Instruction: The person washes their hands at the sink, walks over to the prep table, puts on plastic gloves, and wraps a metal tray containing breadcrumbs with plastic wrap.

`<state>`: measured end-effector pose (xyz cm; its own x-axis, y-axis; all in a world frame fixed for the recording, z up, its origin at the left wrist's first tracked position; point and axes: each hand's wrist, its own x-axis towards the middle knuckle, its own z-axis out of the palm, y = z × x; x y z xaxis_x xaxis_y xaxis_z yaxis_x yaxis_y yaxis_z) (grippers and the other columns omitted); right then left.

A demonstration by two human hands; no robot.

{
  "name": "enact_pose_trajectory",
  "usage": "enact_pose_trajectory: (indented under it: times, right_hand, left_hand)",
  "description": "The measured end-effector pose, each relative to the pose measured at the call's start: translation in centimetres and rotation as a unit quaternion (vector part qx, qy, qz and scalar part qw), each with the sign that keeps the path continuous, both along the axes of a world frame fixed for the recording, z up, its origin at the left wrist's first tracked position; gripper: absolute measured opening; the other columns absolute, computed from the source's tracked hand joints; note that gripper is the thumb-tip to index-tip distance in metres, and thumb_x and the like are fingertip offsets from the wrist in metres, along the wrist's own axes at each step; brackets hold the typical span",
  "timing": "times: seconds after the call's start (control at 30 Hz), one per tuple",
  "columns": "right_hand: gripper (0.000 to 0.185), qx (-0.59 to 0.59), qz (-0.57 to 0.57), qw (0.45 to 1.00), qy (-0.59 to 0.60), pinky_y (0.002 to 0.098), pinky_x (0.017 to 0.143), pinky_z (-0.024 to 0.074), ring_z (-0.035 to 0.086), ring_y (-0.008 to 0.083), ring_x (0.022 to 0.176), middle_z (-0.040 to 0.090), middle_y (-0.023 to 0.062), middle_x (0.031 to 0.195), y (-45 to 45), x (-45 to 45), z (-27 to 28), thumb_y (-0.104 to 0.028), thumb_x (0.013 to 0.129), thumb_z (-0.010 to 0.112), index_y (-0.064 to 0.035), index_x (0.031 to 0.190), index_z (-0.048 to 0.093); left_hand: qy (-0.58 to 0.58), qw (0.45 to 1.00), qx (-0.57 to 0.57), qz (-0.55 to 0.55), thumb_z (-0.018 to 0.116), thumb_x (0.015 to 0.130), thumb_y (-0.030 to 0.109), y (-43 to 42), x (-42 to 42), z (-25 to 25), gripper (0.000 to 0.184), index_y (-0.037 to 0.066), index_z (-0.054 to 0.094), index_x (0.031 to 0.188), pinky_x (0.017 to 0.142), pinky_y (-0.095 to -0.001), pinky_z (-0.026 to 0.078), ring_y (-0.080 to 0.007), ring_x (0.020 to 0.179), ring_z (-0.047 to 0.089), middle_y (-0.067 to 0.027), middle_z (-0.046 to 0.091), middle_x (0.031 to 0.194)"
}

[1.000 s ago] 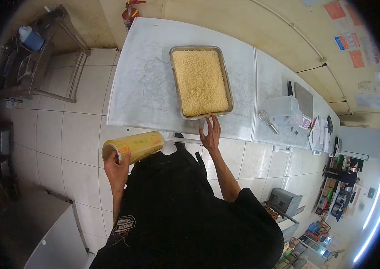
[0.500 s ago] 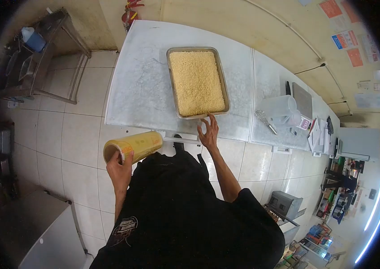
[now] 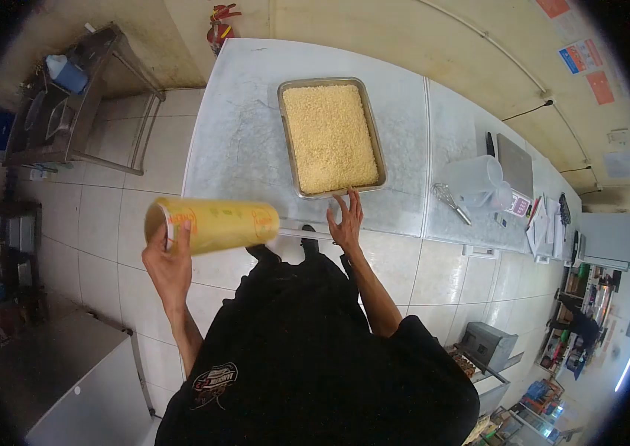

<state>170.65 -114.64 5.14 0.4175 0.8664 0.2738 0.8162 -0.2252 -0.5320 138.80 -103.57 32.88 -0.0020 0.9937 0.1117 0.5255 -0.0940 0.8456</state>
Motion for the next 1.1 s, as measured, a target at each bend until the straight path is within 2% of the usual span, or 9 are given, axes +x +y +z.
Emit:
enact_pose_trajectory:
  times: [0.2, 0.4, 0.47, 0.6, 0.8, 0.87, 0.9, 0.97, 1.1]
  right_hand:
    - [0.048, 0.003, -0.003, 1.0, 0.01, 0.0515, 0.107, 0.0248, 0.025, 0.0378, 0.136, 0.031, 0.0193, 0.145, -0.1, 0.6, 0.5, -0.021, 0.08, 0.066, -0.0115, 0.125, 0.054]
    - [0.047, -0.054, 0.017, 0.998, -0.019, 0.0586, 0.109, 0.0145, 0.013, 0.04, 0.141, 0.019, 0.0229, 0.15, 0.3, -0.2, 3.0, -0.028, 0.081, 0.063, -0.0103, 0.123, 0.056]
    - [0.048, -0.098, 0.146, 0.984, -0.015, 0.0595, 0.11, 0.008, 0.006, 0.0396, 0.142, 0.012, 0.0225, 0.153, 0.7, -1.0, 3.4, -0.03, 0.081, 0.063, -0.0109, 0.125, 0.056]
    - [0.05, -0.069, 0.08, 0.994, -0.01, 0.0592, 0.11, 0.0063, 0.007, 0.0401, 0.142, 0.011, 0.0239, 0.153, 1.3, -1.1, 2.3, -0.033, 0.081, 0.063, -0.0146, 0.127, 0.055]
    - [0.047, -0.096, 0.176, 0.979, -0.03, 0.0581, 0.109, 0.0104, 0.011, 0.0401, 0.141, 0.018, 0.0213, 0.151, 0.7, -1.1, 1.8, -0.03, 0.08, 0.066, -0.0106, 0.122, 0.057]
    - [0.041, 0.059, -0.04, 0.997, 0.005, 0.0508, 0.103, 0.0288, 0.039, 0.0376, 0.126, 0.043, 0.0205, 0.134, 0.4, 0.0, 0.2, -0.026, 0.077, 0.073, -0.0064, 0.111, 0.059]
    - [0.041, 0.056, -0.043, 0.998, 0.002, 0.0508, 0.103, 0.0288, 0.039, 0.0376, 0.126, 0.043, 0.0205, 0.134, -0.2, 1.1, -1.3, -0.026, 0.077, 0.073, -0.0064, 0.111, 0.059]
    - [0.042, 0.039, -0.196, 0.973, 0.114, 0.0412, 0.083, 0.0448, 0.058, 0.0296, 0.093, 0.057, 0.0156, 0.105, -0.7, 4.0, -3.7, -0.024, 0.075, 0.077, -0.0029, 0.105, 0.056]
    - [0.053, 0.11, -0.305, 0.925, 0.196, 0.0371, 0.069, 0.0474, 0.057, 0.0256, 0.073, 0.055, 0.0117, 0.083, 1.1, 6.0, -0.3, -0.024, 0.073, 0.079, 0.0004, 0.111, 0.051]
  left_hand:
    - [0.151, 0.98, 0.129, -0.036, 0.068, 0.084, 0.023, 3.4, 4.2, -1.2, 0.026, -0.003, 0.063, 0.087, 0.058, -0.0405, 0.044, -0.04, 0.062, 0.055, -0.0226, 0.059, 0.069]
    - [0.233, 0.964, 0.121, -0.045, 0.066, 0.085, 0.03, 4.2, 6.5, -4.8, 0.032, -0.001, 0.063, 0.092, 0.061, -0.0466, 0.045, -0.0402, 0.071, 0.06, -0.0219, 0.063, 0.076]
    - [0.235, 0.962, 0.13, -0.042, 0.066, 0.085, 0.029, 3.7, 7.0, -5.1, 0.031, -0.001, 0.064, 0.092, 0.062, -0.0459, 0.045, -0.0385, 0.072, 0.061, -0.0208, 0.064, 0.077]
    - [0.244, 0.957, 0.144, -0.064, 0.067, 0.084, 0.026, 3.7, 8.1, -5.5, 0.029, 0.0, 0.064, 0.097, 0.075, -0.0434, 0.044, -0.0349, 0.075, 0.061, -0.0184, 0.065, 0.079]
    - [0.218, 0.957, 0.151, -0.119, 0.067, 0.084, 0.02, 4.5, 9.6, -5.2, 0.035, -0.003, 0.06, 0.109, 0.089, -0.0419, 0.041, -0.0332, 0.091, 0.058, -0.0204, 0.063, 0.094]
    - [0.165, 0.967, 0.156, -0.116, 0.066, 0.083, 0.018, 4.6, 10.4, -4.9, 0.042, -0.003, 0.055, 0.118, 0.093, -0.042, 0.039, -0.033, 0.097, 0.056, -0.0205, 0.06, 0.102]
    - [0.161, 0.968, 0.153, -0.119, 0.066, 0.083, 0.018, 4.8, 10.5, -4.8, 0.042, -0.003, 0.055, 0.118, 0.093, -0.042, 0.039, -0.033, 0.097, 0.056, -0.0205, 0.06, 0.102]
    - [0.159, 0.96, 0.178, -0.148, 0.066, 0.083, 0.018, 5.4, 11.1, -4.9, 0.049, -0.001, 0.049, 0.125, 0.094, -0.0429, 0.038, -0.0323, 0.099, 0.055, -0.0198, 0.059, 0.103]
    - [0.166, 0.957, 0.188, -0.145, 0.066, 0.084, 0.018, 6.8, 11.5, -5.0, 0.05, 0.0, 0.048, 0.127, 0.095, -0.0434, 0.037, -0.0318, 0.099, 0.054, -0.019, 0.059, 0.104]
